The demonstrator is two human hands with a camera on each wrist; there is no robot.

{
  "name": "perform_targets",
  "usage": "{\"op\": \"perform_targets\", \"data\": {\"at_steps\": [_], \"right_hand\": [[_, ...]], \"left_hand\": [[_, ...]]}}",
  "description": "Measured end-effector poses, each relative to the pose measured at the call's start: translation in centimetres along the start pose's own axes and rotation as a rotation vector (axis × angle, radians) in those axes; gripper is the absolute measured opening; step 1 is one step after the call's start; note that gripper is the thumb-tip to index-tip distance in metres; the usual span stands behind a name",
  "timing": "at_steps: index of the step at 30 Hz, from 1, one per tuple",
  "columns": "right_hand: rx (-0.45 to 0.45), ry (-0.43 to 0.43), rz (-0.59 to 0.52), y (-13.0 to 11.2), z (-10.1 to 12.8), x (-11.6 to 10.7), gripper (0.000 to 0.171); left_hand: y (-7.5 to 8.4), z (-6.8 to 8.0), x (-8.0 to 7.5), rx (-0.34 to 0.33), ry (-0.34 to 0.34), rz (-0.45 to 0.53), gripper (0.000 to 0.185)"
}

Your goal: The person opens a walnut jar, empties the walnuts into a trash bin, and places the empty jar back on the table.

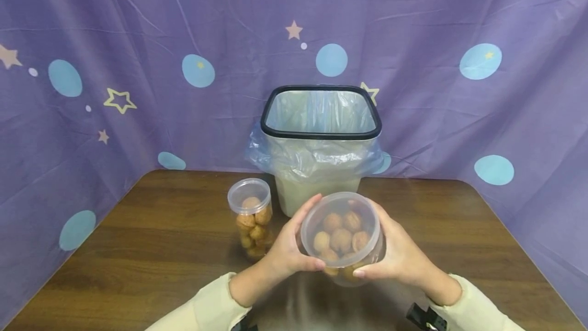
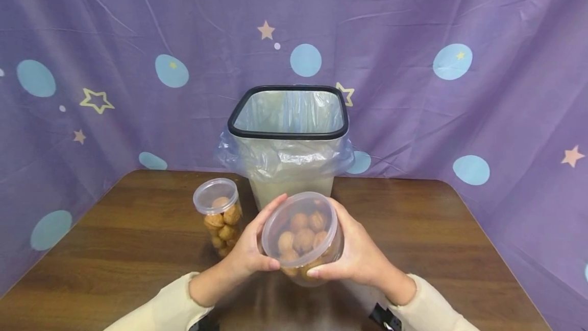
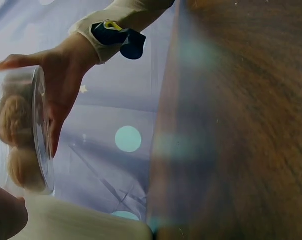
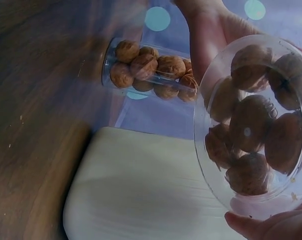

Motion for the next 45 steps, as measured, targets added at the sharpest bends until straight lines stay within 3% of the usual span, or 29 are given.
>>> {"op": "perform_targets", "data": {"at_steps": [5, 14, 21, 27, 31, 36, 45], "right_hand": [[0.012, 0.028, 0.038, -0.1, 0.0, -0.1, 0.113], [0.082, 0.092, 0.115, 0.4, -0.1, -0.2, 0.113], [0.043, 0.129, 0.115, -0.1, -0.3, -0.3, 0.111], [0.072, 0.151, 0.181, -0.1, -0.4, -0.1, 0.111], [0.081, 0.162, 0.187, 0.0, -0.3, -0.3, 0.111], [0.103, 0.152, 0.179, 0.4, 0.0, -0.5, 0.111], [0.133, 0.107, 0.131, 1.1, 0.4, -1.2, 0.112]], "left_hand": [[0.0, 0.2, -0.1, -0.054, 0.077, -0.030, 0.110], [-0.9, 1.1, -0.1, -0.263, 0.252, -0.031, 0.113], [-0.8, 1.4, 0.2, -0.270, 0.340, 0.012, 0.114], [-1.6, 1.9, 0.5, -0.319, 0.411, 0.079, 0.114], [-1.7, 1.8, 0.8, -0.315, 0.392, 0.072, 0.116], [-1.4, 1.8, 0.9, -0.261, 0.340, 0.042, 0.116], [-0.9, 1.5, 0.4, -0.158, 0.255, 0.088, 0.109]]}}
Point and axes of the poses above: each hand's wrist, its own z-axis away from the middle knuckle, its own x-axis out of the palm, y = z × x, the point moved 10 cm from there along -z, towards the middle knuckle, and after that the axes turned 11 degrees about -y, right-handed, at the moved point
